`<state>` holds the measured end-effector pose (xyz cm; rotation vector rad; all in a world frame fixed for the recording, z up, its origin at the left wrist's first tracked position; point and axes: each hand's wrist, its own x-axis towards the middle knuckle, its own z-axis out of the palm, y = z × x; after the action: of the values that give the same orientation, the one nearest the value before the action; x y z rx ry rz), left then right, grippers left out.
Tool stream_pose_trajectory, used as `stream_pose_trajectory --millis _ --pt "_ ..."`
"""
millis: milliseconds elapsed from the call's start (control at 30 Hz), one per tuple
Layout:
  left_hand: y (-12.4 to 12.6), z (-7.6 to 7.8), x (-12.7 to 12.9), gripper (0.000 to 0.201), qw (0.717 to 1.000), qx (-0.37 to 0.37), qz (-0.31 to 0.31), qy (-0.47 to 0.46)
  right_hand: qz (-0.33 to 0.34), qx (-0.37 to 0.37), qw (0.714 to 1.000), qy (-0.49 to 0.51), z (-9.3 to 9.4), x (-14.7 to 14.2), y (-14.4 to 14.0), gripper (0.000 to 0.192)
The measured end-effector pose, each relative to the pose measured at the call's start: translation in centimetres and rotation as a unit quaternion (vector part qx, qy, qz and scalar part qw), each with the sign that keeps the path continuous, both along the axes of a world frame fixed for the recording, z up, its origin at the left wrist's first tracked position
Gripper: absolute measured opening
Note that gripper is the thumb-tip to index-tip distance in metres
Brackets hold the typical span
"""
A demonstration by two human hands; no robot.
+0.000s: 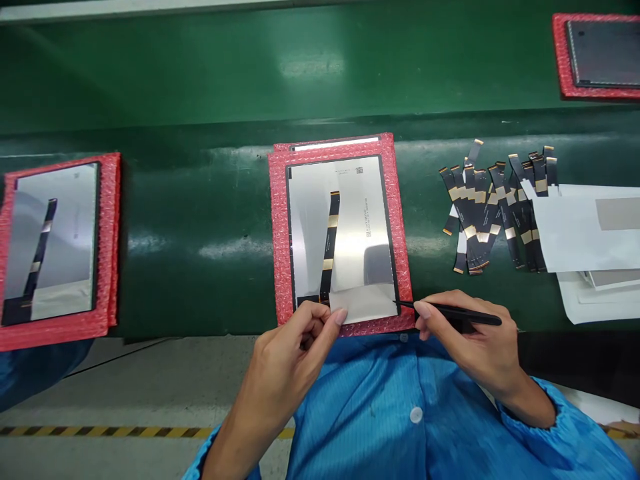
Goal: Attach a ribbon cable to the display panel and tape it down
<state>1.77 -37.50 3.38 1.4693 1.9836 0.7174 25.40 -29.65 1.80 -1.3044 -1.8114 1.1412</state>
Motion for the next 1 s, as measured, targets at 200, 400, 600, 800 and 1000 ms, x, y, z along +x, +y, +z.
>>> stream_pose_trajectory --millis 200,400,600,800,1000 --pt "0.04 0.04 0.00 0.025 1.000 0.002 -0.006 0.011 0.007 0.011 1.000 -0.006 0.01 0.08 0.04 0.010" --pt "0.07 0.01 0.12 0.025 1.000 -0.008 -0.002 0.012 -0.005 0.014 1.000 -0.014 0.25 -0.09 0.11 0.014" --pt "0.09 0.21 0.31 0.023 1.000 -0.006 -0.005 0.026 -0.011 0.025 0.999 -0.021 0.45 -0.23 0.19 0.012" --pt "0.08 0.05 0.41 0.023 0.999 -0.004 -0.010 0.048 -0.011 0.028 0.999 -0.021 0.49 -0.26 0.21 0.016" --pt "-0.01 0.03 0.46 0.027 0.998 -0.002 -0.009 0.061 -0.016 0.019 0.999 -0.032 0.43 -0.19 0.21 0.012"
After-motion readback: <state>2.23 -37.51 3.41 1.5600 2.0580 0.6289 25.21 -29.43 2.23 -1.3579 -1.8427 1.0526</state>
